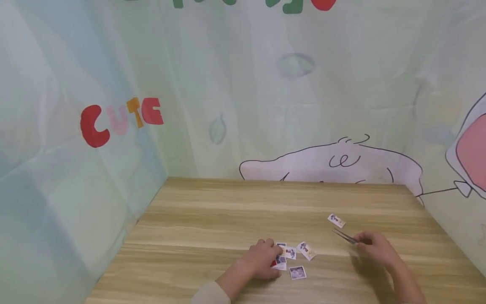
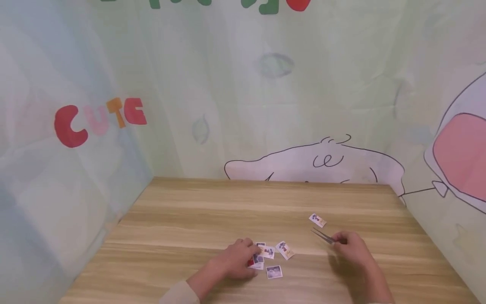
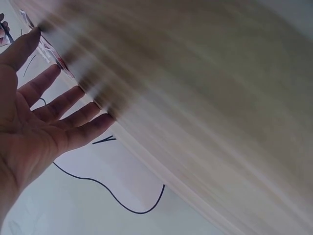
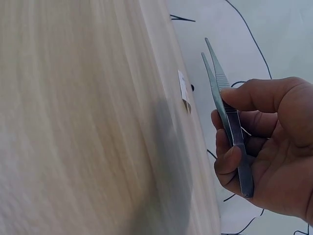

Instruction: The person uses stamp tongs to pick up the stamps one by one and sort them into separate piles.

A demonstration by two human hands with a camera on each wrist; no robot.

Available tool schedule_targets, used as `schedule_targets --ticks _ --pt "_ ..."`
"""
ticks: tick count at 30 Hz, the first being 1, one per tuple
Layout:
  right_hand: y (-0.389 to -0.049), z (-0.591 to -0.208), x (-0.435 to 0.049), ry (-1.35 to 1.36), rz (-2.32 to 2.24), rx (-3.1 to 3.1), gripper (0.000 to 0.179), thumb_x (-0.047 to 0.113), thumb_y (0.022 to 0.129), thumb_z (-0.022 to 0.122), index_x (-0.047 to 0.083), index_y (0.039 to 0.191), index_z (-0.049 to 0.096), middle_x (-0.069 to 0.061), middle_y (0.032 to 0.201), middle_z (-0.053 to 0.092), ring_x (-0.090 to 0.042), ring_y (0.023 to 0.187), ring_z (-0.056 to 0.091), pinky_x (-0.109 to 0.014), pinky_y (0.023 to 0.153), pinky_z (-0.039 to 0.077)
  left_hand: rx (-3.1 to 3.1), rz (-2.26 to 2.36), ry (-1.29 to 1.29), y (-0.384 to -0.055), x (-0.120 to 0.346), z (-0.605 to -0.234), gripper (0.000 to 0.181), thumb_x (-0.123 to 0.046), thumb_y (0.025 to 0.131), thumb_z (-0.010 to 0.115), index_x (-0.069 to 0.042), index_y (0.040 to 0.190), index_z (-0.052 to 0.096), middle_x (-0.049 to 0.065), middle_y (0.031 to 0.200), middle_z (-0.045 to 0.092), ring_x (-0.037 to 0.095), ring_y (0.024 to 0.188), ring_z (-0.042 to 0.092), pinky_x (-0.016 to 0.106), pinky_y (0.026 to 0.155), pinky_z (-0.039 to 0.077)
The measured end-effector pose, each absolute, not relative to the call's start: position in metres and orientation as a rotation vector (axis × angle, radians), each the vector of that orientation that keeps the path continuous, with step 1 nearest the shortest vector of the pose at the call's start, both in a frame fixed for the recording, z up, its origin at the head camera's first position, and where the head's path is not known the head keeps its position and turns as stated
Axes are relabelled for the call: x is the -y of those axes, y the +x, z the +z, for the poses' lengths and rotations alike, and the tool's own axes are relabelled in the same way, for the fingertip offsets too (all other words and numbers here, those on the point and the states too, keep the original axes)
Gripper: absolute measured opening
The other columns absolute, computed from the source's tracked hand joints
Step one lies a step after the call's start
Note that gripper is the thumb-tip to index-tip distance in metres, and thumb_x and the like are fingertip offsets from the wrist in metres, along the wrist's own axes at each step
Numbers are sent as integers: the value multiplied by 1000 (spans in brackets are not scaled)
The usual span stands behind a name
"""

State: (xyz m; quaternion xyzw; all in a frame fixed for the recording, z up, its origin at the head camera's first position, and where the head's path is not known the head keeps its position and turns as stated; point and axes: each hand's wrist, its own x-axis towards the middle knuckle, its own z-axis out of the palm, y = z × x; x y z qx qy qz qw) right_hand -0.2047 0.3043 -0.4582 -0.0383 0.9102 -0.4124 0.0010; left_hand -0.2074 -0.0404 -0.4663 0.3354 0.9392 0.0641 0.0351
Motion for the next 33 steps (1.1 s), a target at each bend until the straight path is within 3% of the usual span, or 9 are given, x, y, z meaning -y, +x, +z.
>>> schedule_targets --ticks 12,22,29,33 --pt "-198 -453 -295 -158 -1255 -2864 21 -2 78 62 -11 97 62 -10 87 63 -24 81 56 -37 73 46 -2897 192 1036 -209 37 -468 47 -40 75 71 -16 115 62 -1 92 49 13 80 45 26 63 43" --pt "-194 -458 -282 -281 -1301 -2793 20 -2 76 64 -8 96 63 -7 85 63 -22 80 56 -30 70 47 -2888 181 1123 -208 42 -461 44 -40 77 69 -18 114 62 -1 104 53 13 87 50 30 70 46" --pt "-195 -459 -272 -423 -1279 -2758 19 2 78 66 -5 95 64 -5 85 62 -22 79 56 -32 71 47 -2825 186 1208 -209 43 -461 42 -40 79 69 -20 115 61 -2 117 54 13 98 52 29 72 46" --pt "-196 -464 -269 -476 -1241 -2756 17 4 77 66 -3 93 64 -3 84 62 -20 78 56 -30 71 47 -2800 223 1223 -209 44 -465 42 -39 79 69 -19 115 61 -3 117 55 13 99 52 28 75 46"
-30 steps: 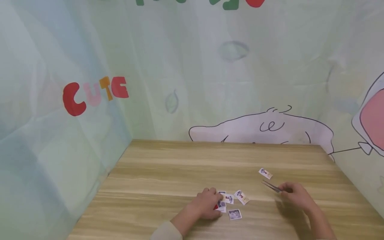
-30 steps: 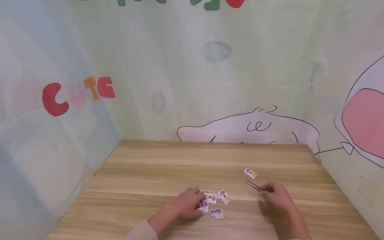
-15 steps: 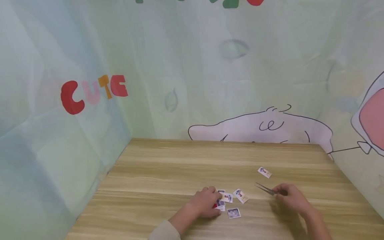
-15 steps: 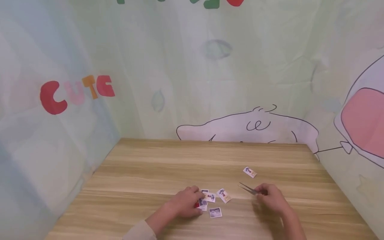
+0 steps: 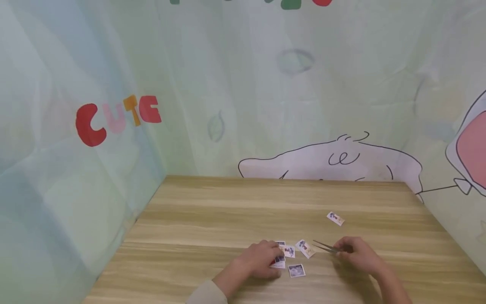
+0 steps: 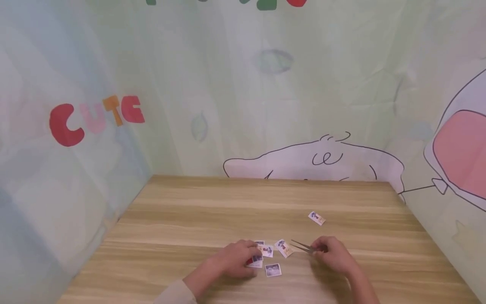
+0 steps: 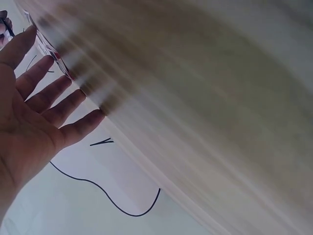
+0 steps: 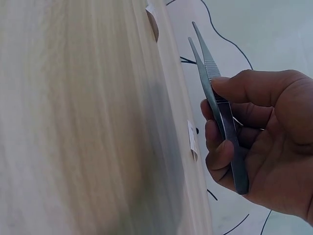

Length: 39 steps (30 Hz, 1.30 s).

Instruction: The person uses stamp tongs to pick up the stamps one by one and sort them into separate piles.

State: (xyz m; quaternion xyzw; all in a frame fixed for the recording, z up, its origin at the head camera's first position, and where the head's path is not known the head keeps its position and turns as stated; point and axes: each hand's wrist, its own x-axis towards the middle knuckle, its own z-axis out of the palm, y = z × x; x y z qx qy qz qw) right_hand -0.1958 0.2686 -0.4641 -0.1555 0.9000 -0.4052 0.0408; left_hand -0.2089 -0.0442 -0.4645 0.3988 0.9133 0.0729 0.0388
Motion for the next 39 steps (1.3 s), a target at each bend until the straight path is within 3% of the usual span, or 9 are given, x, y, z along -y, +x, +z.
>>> schedule_targets --ticks 20,39 --pt "-200 -460 -247 -756 -1188 -2665 12 -3 75 66 -2 86 65 -1 80 63 -7 72 55 -27 66 48 -2826 230 1202 -209 42 -467 40 -37 77 70 -21 112 62 -3 112 55 12 96 50 30 71 45" --pt "-206 -467 -234 -760 -1172 -2629 9 0 76 66 0 84 65 -1 78 63 -8 69 54 -27 64 47 -2833 277 1216 -209 42 -468 44 -32 75 71 -19 116 60 -1 114 54 11 95 49 28 70 45"
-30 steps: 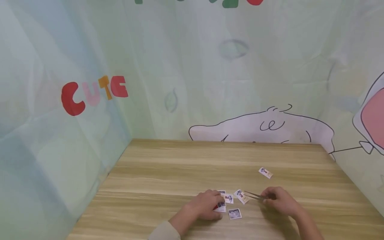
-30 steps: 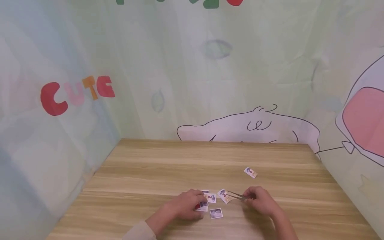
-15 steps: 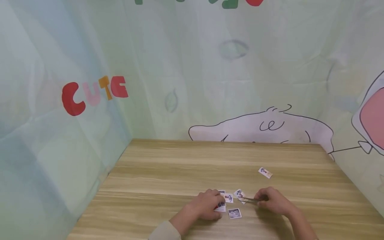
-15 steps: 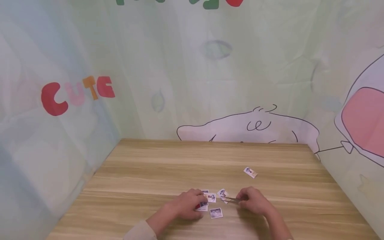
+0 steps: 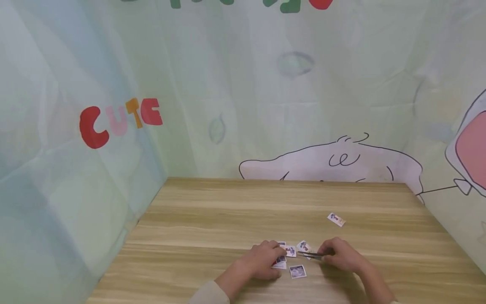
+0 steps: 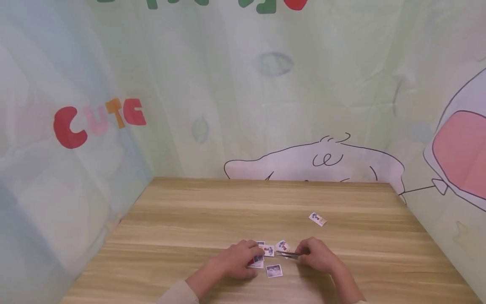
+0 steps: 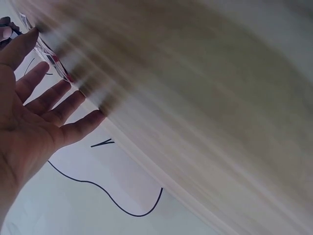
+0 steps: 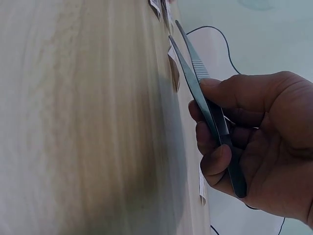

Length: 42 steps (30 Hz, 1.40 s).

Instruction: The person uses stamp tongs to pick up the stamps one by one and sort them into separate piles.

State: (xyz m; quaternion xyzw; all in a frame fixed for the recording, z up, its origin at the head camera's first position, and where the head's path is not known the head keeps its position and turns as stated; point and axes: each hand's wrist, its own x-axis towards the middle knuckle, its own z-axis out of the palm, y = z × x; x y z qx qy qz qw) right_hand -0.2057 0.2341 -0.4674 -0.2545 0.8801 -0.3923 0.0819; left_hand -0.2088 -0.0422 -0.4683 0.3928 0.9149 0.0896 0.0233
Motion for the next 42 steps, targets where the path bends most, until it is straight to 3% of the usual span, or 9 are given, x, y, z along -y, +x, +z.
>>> schedule_targets --ticks 18,24,32,42 --pt "-207 -473 -223 -764 -1166 -2693 8 -1 75 63 4 81 65 7 72 59 -5 64 50 -26 60 44 -2818 276 1185 -207 40 -469 45 -34 76 71 -18 116 61 -1 117 54 12 96 49 31 71 45" --pt "-206 -473 -224 -758 -1195 -2667 8 -3 74 63 3 80 65 6 72 58 -5 64 50 -25 59 43 -2809 305 1196 -207 40 -468 46 -34 76 71 -18 117 61 -1 117 54 13 98 50 31 73 46" --pt "-202 -469 -230 -716 -1233 -2662 8 -2 75 62 1 82 64 3 74 59 -7 66 51 -26 62 44 -2805 435 1161 -212 44 -461 54 -33 74 72 -15 124 59 4 123 53 17 105 52 30 86 45" --pt "-201 -467 -234 -637 -1302 -2646 6 -1 80 61 0 85 64 -1 76 59 -9 68 51 -26 64 44 -2830 359 1126 -204 49 -455 52 -34 73 73 -16 121 60 3 119 55 17 105 52 34 84 45"
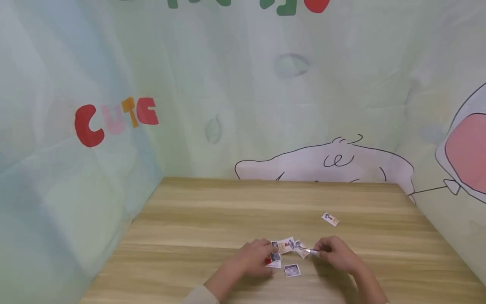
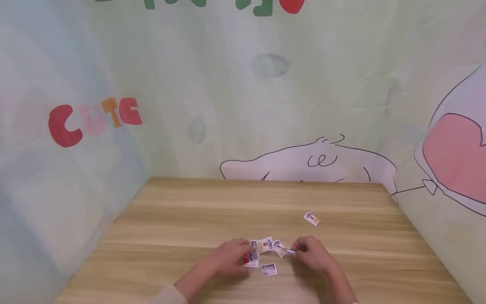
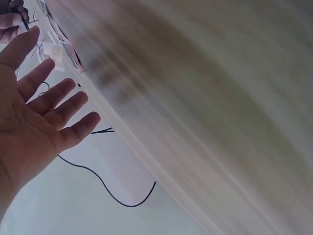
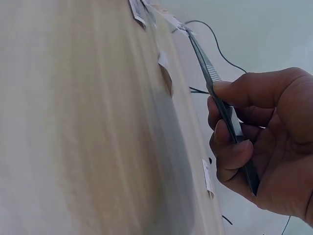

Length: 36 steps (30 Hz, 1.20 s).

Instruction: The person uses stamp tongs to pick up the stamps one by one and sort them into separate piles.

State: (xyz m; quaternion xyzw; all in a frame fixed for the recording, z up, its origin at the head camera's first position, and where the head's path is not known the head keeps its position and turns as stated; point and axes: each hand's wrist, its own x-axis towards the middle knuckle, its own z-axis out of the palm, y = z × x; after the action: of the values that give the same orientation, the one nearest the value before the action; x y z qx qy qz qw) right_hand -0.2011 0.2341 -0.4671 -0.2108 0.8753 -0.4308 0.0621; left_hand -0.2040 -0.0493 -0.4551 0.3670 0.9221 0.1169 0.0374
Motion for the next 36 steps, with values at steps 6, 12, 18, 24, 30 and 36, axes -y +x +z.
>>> schedule_targets --ticks 6,12,18,24,30,36 --pt "-202 -468 -234 -600 -1311 -2663 6 -1 79 61 -1 84 64 -4 76 59 -11 68 51 -26 64 44 -2830 348 1140 -198 58 -458 48 -35 75 71 -19 119 61 1 119 55 17 105 51 37 81 46" --pt "-207 -467 -240 -545 -1358 -2657 9 -3 79 59 -3 86 63 -5 76 58 -13 66 50 -26 60 44 -2813 268 1206 -194 60 -460 52 -37 76 69 -18 124 58 2 125 52 19 113 49 37 89 44" --pt "-213 -470 -244 -517 -1420 -2662 12 -4 78 58 -5 89 63 -9 79 60 -15 69 52 -27 62 45 -2815 250 1280 -189 61 -462 51 -36 75 70 -17 121 59 4 126 52 19 115 47 33 94 40" --pt "-219 -471 -245 -431 -1454 -2665 13 -5 77 57 -6 90 62 -10 81 60 -19 71 52 -28 63 45 -2823 249 1302 -189 61 -466 51 -36 75 70 -16 121 59 5 123 52 20 114 47 33 92 41" --pt "-222 -471 -244 -300 -1483 -2695 16 -6 77 57 -8 92 62 -11 84 61 -20 72 53 -30 63 45 -2809 267 1279 -190 59 -468 51 -35 75 70 -16 122 59 3 122 52 19 113 48 32 92 41" --pt "-226 -472 -246 -239 -1465 -2754 17 -6 76 59 -8 92 63 -10 84 62 -19 73 53 -30 64 45 -2813 255 1285 -190 58 -467 51 -36 75 70 -17 121 60 3 120 53 18 110 49 31 91 42"
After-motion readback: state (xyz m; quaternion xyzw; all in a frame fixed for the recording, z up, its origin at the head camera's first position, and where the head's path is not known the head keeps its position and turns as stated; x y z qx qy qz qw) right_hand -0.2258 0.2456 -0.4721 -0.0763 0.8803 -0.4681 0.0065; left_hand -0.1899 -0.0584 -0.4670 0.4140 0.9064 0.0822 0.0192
